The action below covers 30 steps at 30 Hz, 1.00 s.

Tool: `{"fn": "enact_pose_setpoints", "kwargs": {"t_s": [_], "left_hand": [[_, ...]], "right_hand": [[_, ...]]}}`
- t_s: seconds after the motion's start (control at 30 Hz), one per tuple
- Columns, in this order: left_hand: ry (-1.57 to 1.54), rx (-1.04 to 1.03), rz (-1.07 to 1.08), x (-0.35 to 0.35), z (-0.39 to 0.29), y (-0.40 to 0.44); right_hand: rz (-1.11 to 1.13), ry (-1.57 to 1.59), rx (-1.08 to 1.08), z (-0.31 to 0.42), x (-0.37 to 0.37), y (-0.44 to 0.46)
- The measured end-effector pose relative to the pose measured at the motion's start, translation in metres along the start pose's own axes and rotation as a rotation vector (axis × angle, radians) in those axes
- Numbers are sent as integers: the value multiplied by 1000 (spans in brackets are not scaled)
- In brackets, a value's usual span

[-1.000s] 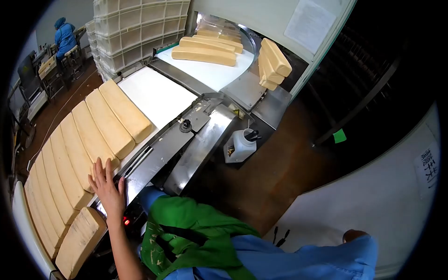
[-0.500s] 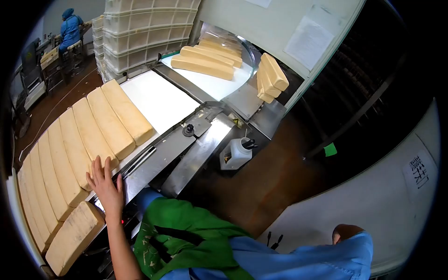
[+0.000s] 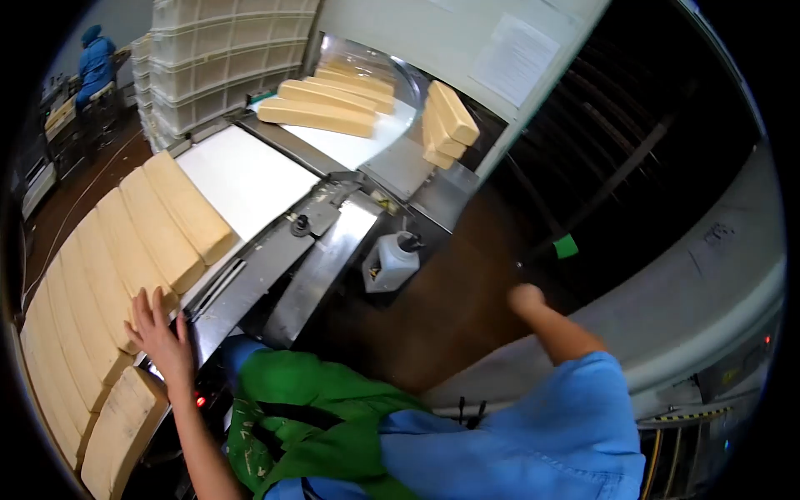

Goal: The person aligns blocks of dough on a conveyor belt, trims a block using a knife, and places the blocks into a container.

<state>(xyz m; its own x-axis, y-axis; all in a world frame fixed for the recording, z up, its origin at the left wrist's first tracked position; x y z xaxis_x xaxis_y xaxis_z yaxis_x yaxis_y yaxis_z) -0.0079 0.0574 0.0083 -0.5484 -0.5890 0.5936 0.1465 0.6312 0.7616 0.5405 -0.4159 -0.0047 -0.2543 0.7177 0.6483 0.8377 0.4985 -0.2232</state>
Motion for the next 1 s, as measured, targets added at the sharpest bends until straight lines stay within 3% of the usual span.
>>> {"fn": "enact_pose_setpoints", "kwargs": {"t_s": [0.03, 0.07, 0.13, 0.2, 0.27, 0.33, 0.4, 0.47, 0.53, 0.6, 0.67, 0.73, 0.8, 0.87, 0.9, 0.97, 1.0], "left_hand": [[14, -4, -2, -2, 1, -1], [13, -22, -11, -4, 4, -2], [40, -56, -27, -7, 7, -2], [87, -80, -21, -8, 11, -2], [102, -97, -28, -10, 16, -4], [94, -90, -28, -10, 16, -3], [102, -85, -34, -11, 18, -4], [119, -77, -27, -7, 18, -3], [132, -82, -9, -7, 21, -5], [141, -94, -38, -12, 24, -3], [151, -86, -37, -11, 24, -4], [142, -108, -37, -10, 27, -5], [152, -116, -32, -8, 26, -4], [129, -110, -48, -6, 25, -3], [134, -109, -47, -6, 26, -2], [137, -118, -40, -7, 25, -3], [140, -118, -37, -8, 25, -3]], "right_hand": [[-178, 129, 126, 45, 14, 16], [-272, 345, 309, 95, 108, -32], [-76, 834, 447, 170, 160, -91], [-41, 809, 760, 217, 164, -145], [163, 936, 778, 230, 143, -175], [181, 975, 675, 213, 104, -173], [68, 769, 473, 178, 64, -160], [-186, 878, 313, 126, 84, -140], [-742, 843, 166, 73, 146, -126], [-950, 771, 187, 36, 183, -115], [-1001, 758, 212, 15, 196, -117], [-1389, 672, 122, -20, 225, -145], [-1619, 457, -97, -56, 238, -176], [-1927, 344, -484, -87, 222, -198], [-1917, 349, -485, -98, 208, -191], [-2035, 1236, -649, -128, 164, -172], [-2033, 1236, -649, -128, 162, -172]]}}
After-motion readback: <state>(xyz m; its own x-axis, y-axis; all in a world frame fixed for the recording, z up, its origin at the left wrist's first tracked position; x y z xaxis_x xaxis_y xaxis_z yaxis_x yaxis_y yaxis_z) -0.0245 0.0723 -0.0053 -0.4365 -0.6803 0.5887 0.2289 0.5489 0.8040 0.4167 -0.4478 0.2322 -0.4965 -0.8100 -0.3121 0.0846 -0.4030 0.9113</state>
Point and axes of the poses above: each hand's wrist, its own y-axis towards the middle knuckle, its own x-axis out of the back of the hand, z = x × y, the point moved 5 cm from there along y, towards the middle knuckle, and after that the axes turned 13 degrees about -z, right-handed, at the moved point
